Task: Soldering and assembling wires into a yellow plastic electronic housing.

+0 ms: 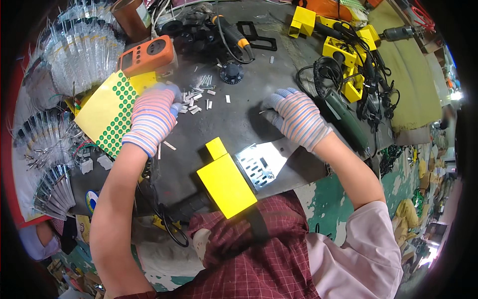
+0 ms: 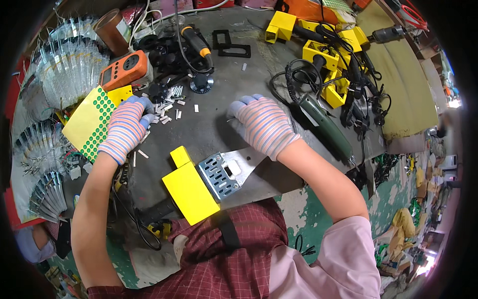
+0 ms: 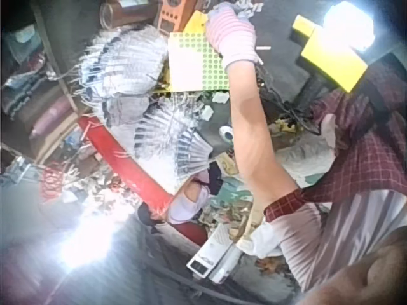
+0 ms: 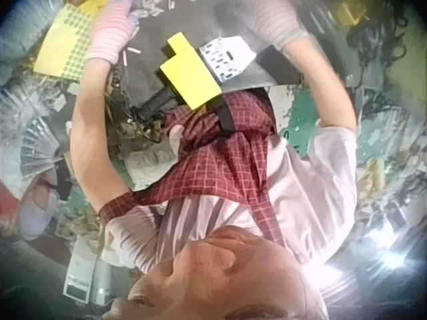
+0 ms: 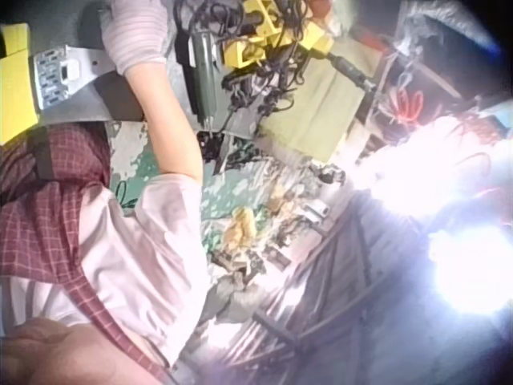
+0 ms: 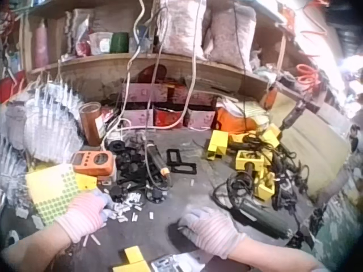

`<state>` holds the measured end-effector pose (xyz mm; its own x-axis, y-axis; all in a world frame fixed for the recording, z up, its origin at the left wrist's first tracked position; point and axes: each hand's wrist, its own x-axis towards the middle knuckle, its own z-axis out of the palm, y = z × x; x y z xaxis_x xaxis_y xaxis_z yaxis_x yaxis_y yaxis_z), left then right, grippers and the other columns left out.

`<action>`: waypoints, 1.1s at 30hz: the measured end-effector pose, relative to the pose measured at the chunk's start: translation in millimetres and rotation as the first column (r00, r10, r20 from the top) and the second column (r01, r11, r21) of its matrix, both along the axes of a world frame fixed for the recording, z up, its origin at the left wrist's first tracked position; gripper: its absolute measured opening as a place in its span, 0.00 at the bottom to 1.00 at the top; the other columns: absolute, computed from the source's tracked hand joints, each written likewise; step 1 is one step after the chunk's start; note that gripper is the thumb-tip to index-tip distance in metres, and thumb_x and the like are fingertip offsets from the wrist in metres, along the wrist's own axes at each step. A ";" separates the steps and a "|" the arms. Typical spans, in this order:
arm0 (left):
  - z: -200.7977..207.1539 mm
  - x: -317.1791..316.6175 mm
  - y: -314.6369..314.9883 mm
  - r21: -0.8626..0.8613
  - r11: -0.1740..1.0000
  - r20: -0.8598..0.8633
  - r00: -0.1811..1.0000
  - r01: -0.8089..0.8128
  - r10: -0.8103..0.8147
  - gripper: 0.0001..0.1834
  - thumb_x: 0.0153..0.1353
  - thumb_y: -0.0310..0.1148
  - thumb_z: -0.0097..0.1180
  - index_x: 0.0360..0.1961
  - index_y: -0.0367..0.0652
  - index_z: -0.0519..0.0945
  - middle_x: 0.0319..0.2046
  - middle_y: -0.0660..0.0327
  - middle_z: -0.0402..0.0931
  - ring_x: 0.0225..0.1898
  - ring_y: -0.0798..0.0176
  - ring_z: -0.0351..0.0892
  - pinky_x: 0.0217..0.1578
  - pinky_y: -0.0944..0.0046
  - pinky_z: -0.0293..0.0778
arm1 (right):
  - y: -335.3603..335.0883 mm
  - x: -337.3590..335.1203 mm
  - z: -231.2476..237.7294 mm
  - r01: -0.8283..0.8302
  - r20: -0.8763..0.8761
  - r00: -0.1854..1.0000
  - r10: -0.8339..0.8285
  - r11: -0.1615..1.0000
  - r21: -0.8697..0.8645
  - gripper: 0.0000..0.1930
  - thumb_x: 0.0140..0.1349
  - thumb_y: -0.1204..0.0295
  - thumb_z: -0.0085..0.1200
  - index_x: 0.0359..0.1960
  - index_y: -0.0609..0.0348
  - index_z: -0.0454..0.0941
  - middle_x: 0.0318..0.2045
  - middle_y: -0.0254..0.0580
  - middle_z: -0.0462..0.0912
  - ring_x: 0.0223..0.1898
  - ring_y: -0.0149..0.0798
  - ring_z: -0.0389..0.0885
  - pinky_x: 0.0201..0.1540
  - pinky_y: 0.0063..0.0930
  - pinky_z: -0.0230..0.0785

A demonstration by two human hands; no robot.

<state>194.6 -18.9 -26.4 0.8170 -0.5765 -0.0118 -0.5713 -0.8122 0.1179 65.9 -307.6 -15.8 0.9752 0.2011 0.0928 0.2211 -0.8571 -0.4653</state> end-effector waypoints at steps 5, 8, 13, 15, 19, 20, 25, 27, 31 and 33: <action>7.8 -28.3 7.2 -0.311 0.948 -0.050 0.998 -0.061 0.048 0.03 0.66 0.28 0.57 0.40 0.44 0.79 0.36 0.54 0.82 0.39 0.54 0.81 0.42 0.61 0.75 | -9.7 -18.4 -10.8 0.093 0.148 0.988 -0.052 0.953 -0.288 0.08 0.59 0.66 0.60 0.36 0.56 0.80 0.34 0.46 0.80 0.40 0.52 0.80 0.44 0.45 0.72; 32.8 -67.6 -0.8 -0.562 0.791 -0.389 0.921 -0.243 0.007 0.03 0.65 0.25 0.58 0.40 0.42 0.80 0.35 0.61 0.82 0.40 0.66 0.80 0.43 0.66 0.73 | -3.1 -43.9 1.2 0.105 0.085 0.990 -0.110 0.992 0.069 0.09 0.60 0.67 0.60 0.36 0.59 0.80 0.34 0.48 0.80 0.38 0.51 0.81 0.43 0.44 0.73; 38.3 -94.1 -23.7 -0.760 0.548 -0.560 0.780 -0.350 -0.279 0.07 0.61 0.20 0.59 0.40 0.40 0.80 0.40 0.61 0.82 0.43 0.69 0.79 0.48 0.69 0.73 | 29.4 -76.6 23.2 0.065 -0.044 0.998 -0.049 0.656 0.752 0.07 0.60 0.72 0.60 0.37 0.61 0.82 0.33 0.45 0.82 0.36 0.44 0.83 0.40 0.34 0.74; 43.7 -106.6 -36.8 -0.770 0.477 -0.606 0.719 -0.424 -0.340 0.08 0.61 0.20 0.60 0.41 0.39 0.80 0.39 0.61 0.81 0.42 0.69 0.80 0.48 0.69 0.74 | 39.8 -73.4 24.7 -0.061 0.058 0.998 0.026 0.634 0.771 0.08 0.60 0.71 0.59 0.38 0.61 0.82 0.34 0.46 0.82 0.37 0.46 0.82 0.42 0.35 0.73; 46.3 -122.9 -52.7 -0.701 0.346 -0.711 0.570 -0.624 -0.412 0.10 0.60 0.20 0.62 0.43 0.38 0.79 0.40 0.61 0.81 0.43 0.69 0.81 0.47 0.71 0.76 | 47.6 -73.7 15.7 0.000 -0.026 0.999 0.035 0.599 0.801 0.09 0.60 0.70 0.57 0.38 0.61 0.81 0.34 0.48 0.82 0.38 0.50 0.82 0.43 0.38 0.73; 46.8 -125.2 -54.7 -0.695 0.347 -0.717 0.570 -0.630 -0.401 0.10 0.61 0.19 0.62 0.43 0.38 0.79 0.40 0.61 0.81 0.43 0.69 0.81 0.47 0.71 0.76 | 46.6 -74.7 11.3 -0.024 -0.004 0.999 0.046 0.587 0.810 0.09 0.60 0.70 0.57 0.38 0.61 0.81 0.34 0.49 0.82 0.38 0.50 0.81 0.43 0.39 0.73; 49.1 -138.8 -48.3 -0.630 0.768 -0.360 0.920 -0.116 -0.156 0.06 0.66 0.22 0.54 0.42 0.40 0.78 0.42 0.57 0.82 0.46 0.62 0.81 0.53 0.63 0.74 | 26.4 -104.4 -20.0 -0.100 0.286 0.957 -0.058 0.856 0.508 0.09 0.54 0.68 0.63 0.35 0.54 0.82 0.33 0.40 0.81 0.37 0.48 0.81 0.42 0.42 0.71; 25.4 -139.7 -51.3 -0.693 0.685 -0.449 0.878 -0.226 -0.165 0.06 0.66 0.21 0.53 0.42 0.40 0.78 0.42 0.57 0.82 0.48 0.62 0.80 0.56 0.62 0.72 | 28.4 -113.0 -28.6 -0.085 0.280 0.959 -0.051 0.889 0.451 0.10 0.51 0.66 0.64 0.35 0.51 0.82 0.34 0.38 0.80 0.38 0.47 0.80 0.43 0.41 0.70; -3.3 -141.6 -46.7 -0.685 0.726 -0.270 0.947 -0.060 -0.176 0.05 0.66 0.23 0.53 0.41 0.43 0.78 0.40 0.57 0.81 0.47 0.57 0.79 0.64 0.49 0.66 | 38.3 -115.7 -37.0 -0.069 0.341 0.938 -0.055 0.938 0.341 0.09 0.49 0.63 0.61 0.33 0.45 0.83 0.34 0.34 0.78 0.39 0.43 0.78 0.43 0.41 0.68; -2.9 -141.7 -51.2 -0.536 0.806 0.041 0.961 0.251 -0.272 0.04 0.63 0.24 0.56 0.38 0.45 0.79 0.36 0.58 0.79 0.42 0.52 0.79 0.63 0.40 0.65 | 38.5 -114.9 -34.5 -0.063 0.320 0.947 -0.030 0.959 0.275 0.07 0.51 0.63 0.57 0.30 0.45 0.84 0.33 0.33 0.78 0.38 0.41 0.78 0.42 0.41 0.68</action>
